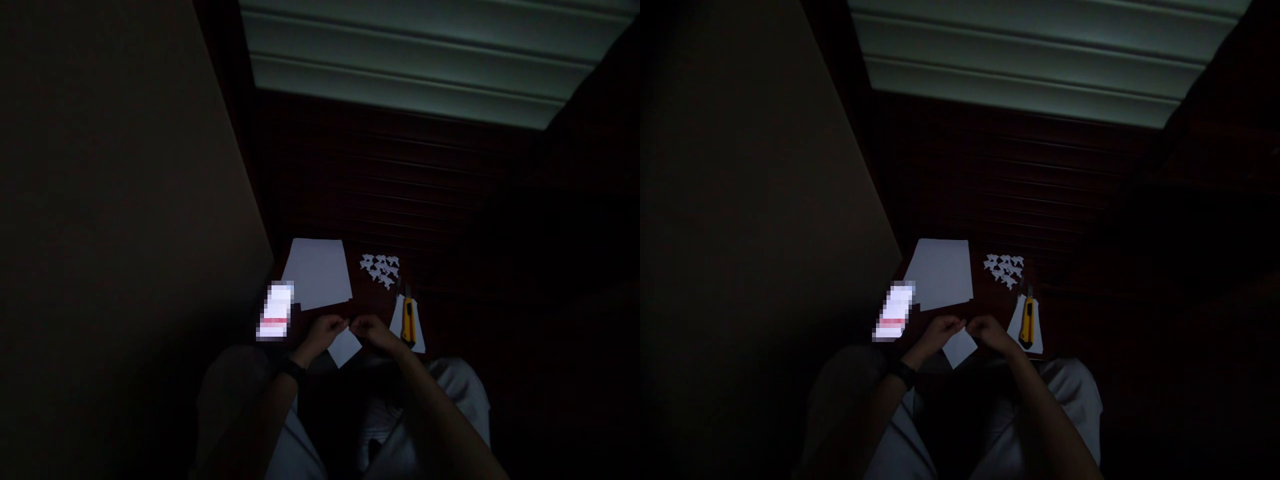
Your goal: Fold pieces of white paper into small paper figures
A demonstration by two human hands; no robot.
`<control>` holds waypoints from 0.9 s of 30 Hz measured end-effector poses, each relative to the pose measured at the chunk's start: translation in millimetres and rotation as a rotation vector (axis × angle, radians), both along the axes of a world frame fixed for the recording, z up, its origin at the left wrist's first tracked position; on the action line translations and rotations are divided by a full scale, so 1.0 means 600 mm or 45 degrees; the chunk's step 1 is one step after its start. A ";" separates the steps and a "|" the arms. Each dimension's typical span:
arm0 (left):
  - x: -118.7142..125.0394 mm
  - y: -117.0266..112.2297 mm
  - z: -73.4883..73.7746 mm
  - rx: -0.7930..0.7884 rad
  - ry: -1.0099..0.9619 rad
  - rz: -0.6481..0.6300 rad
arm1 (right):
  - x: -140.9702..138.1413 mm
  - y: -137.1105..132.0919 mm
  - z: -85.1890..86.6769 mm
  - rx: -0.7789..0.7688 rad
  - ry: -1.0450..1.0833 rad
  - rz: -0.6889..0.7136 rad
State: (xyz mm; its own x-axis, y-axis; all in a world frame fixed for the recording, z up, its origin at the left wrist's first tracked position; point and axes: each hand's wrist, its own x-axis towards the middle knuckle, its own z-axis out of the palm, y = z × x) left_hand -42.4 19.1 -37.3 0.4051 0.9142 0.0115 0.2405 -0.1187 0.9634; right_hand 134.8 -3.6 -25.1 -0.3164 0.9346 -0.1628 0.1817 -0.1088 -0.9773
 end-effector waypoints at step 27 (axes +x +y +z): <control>0.000 0.005 0.002 -0.210 -0.289 0.301 | 0.016 -0.035 0.034 0.009 -0.229 0.128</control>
State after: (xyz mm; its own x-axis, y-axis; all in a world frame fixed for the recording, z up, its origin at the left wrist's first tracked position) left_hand -42.6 21.9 -36.4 0.1867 0.9793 -0.0783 0.0203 0.0758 0.9969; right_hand 144.7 -24.6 -4.7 -0.3745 0.9011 -0.2184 0.3628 -0.0744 -0.9289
